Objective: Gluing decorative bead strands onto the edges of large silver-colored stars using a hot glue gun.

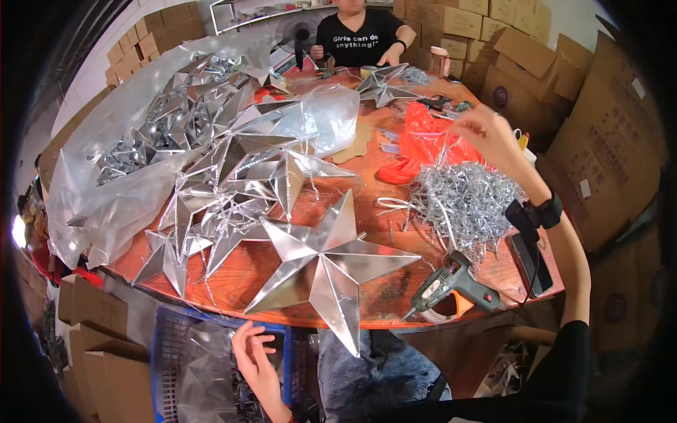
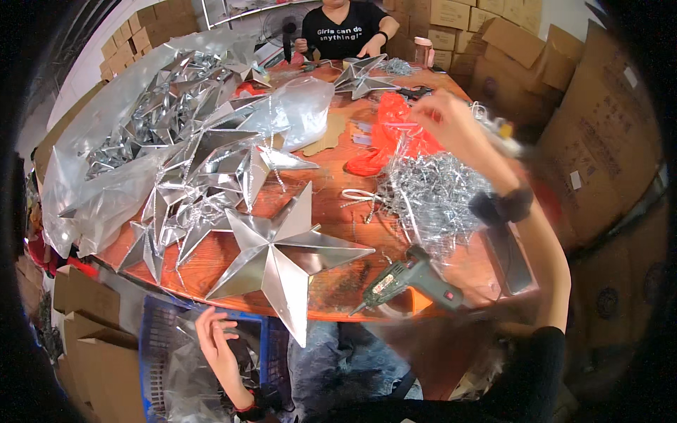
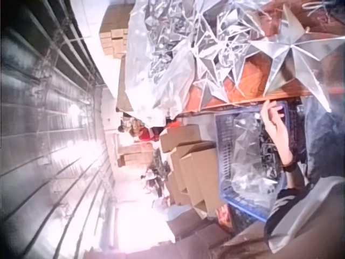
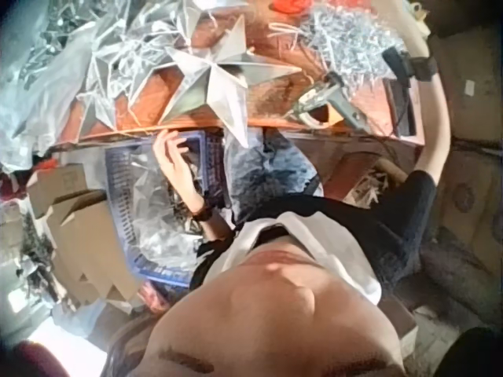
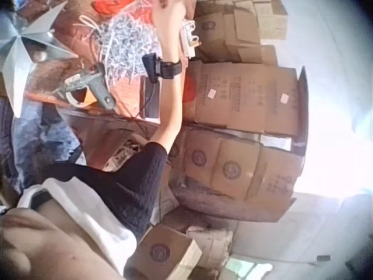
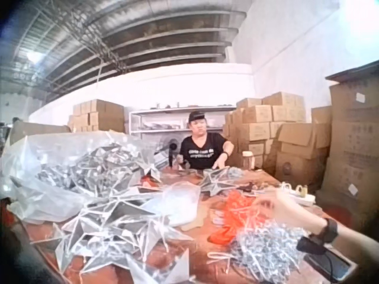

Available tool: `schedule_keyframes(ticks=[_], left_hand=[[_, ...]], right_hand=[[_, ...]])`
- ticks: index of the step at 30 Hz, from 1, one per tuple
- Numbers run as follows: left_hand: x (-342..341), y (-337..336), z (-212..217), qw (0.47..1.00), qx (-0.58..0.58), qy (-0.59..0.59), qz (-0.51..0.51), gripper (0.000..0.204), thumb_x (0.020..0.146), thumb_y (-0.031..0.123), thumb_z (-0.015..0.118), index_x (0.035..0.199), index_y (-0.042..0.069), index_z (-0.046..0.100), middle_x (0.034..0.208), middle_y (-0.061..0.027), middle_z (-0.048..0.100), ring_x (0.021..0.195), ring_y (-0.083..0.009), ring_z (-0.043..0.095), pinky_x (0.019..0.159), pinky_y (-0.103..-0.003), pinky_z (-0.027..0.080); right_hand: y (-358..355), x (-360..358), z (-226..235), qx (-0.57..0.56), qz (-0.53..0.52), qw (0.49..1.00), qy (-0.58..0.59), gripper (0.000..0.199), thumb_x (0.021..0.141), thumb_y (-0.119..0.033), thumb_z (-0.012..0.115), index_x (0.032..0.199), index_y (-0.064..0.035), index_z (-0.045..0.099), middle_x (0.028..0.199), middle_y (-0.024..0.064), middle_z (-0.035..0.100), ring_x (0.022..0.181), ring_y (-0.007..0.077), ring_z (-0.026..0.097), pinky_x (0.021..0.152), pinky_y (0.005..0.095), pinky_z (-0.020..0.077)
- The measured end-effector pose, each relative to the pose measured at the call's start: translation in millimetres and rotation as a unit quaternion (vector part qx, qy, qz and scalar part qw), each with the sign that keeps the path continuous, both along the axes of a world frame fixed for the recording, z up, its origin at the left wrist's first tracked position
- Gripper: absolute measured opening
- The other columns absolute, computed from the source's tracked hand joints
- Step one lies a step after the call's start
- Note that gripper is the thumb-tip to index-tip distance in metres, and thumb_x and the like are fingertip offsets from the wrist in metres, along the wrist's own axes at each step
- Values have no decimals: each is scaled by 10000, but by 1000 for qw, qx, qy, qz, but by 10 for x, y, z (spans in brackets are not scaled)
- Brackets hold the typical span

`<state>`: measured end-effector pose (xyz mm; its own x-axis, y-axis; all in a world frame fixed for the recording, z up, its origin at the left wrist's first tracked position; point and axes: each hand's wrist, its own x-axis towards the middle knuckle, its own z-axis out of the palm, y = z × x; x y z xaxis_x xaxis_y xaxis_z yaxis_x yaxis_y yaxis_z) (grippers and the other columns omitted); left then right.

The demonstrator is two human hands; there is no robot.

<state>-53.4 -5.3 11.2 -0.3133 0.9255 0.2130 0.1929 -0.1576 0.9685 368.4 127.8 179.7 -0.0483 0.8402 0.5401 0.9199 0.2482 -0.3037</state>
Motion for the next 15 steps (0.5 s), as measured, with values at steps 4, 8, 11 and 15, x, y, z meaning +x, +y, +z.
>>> schedule_keyframes(ticks=[4,8,11,15], left_hand=[[93,35,-6,1000,23,-7,-13,290,938,102,399,1214,17,425,1015,-95,534,774,-143,577,604,-223,450],[52,-60,29,999,28,13,-8,286,936,94,394,1209,13,428,1008,-101,531,772,-147,575,604,-228,453],[96,-57,66,999,38,-28,-19,281,928,81,398,1196,3,435,1010,-110,532,772,-153,572,610,-236,453],[63,-113,168,998,56,-21,-1,271,937,111,396,1176,-8,443,1002,-121,530,763,-160,568,609,-244,457]], right_hand=[[-62,98,293,127,-1,991,51,148,869,-138,565,918,-3,603,883,49,548,784,131,556,693,256,446],[-28,105,204,74,93,980,158,166,920,-155,510,957,-5,571,873,24,535,812,90,535,746,233,429],[-349,70,454,81,127,959,241,162,931,-155,493,964,-12,562,834,10,528,790,63,522,740,211,413],[-530,-37,493,19,93,976,196,169,932,-152,492,984,-7,563,765,-13,523,707,35,488,646,198,400]])
